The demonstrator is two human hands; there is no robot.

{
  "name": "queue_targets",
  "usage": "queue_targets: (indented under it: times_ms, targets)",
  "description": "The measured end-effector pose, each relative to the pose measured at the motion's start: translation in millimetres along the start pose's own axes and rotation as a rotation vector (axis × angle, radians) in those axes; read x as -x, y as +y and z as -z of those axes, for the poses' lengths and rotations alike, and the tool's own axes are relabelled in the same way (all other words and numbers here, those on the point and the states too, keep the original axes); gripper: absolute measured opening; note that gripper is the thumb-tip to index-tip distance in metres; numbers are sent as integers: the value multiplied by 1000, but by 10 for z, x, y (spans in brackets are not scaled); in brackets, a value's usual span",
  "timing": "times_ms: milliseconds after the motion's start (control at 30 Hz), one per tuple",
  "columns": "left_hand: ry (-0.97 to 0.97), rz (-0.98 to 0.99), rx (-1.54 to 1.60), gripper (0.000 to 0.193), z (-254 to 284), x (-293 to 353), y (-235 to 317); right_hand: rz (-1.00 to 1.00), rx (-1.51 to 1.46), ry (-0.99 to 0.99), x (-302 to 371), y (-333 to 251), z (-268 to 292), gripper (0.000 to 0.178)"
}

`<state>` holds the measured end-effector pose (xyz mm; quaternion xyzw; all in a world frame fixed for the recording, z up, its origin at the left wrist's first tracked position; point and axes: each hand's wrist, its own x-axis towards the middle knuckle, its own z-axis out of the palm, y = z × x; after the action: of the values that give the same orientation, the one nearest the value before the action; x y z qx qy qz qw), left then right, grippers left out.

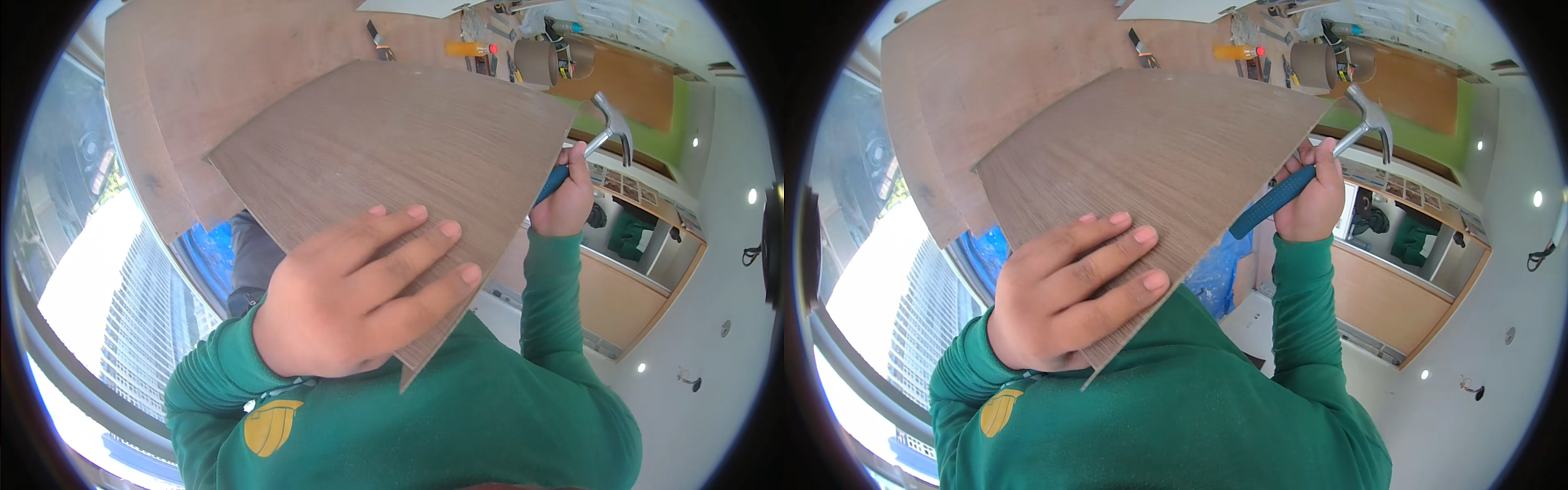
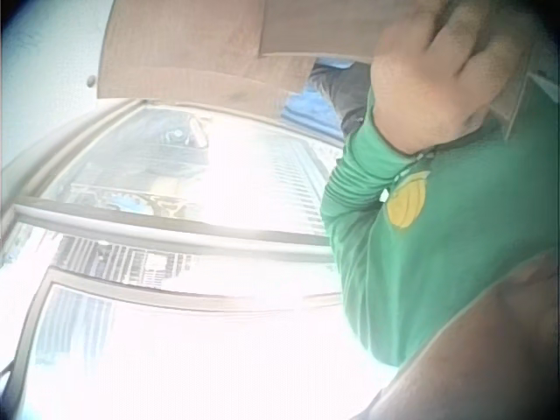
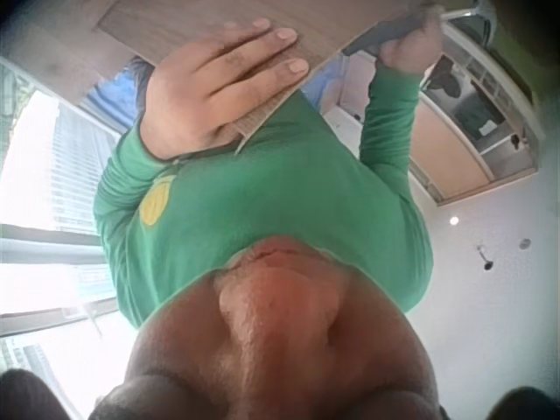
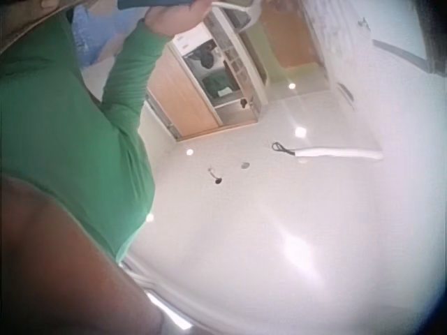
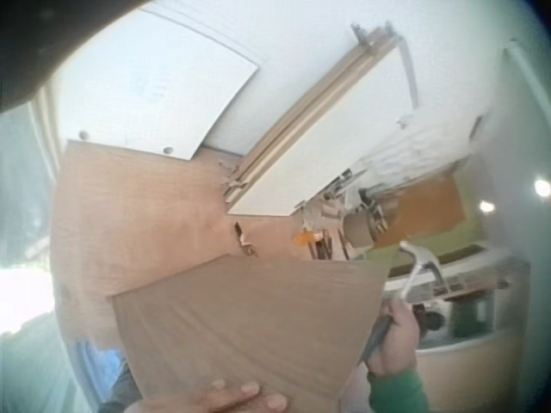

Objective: The person aligns a thin wooden strip along the edge of a larger board, taps it with a hammer, and uses a utility knife to trim excess material. The person repeats this process on another board, handling the pieces and tools with both hands.

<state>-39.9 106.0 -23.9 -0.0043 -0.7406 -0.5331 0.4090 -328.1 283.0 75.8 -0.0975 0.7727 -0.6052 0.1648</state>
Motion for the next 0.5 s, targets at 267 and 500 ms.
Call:
queue_targets:
  times_ms: [267, 500]
  targets:
    - [16, 62, 174, 61, 297, -224, -124, 258, 140, 140, -65, 284, 85, 36]
    - [76, 375, -21, 50, 429, -434, 67, -266, 176, 152, -206, 1680, 935, 38]
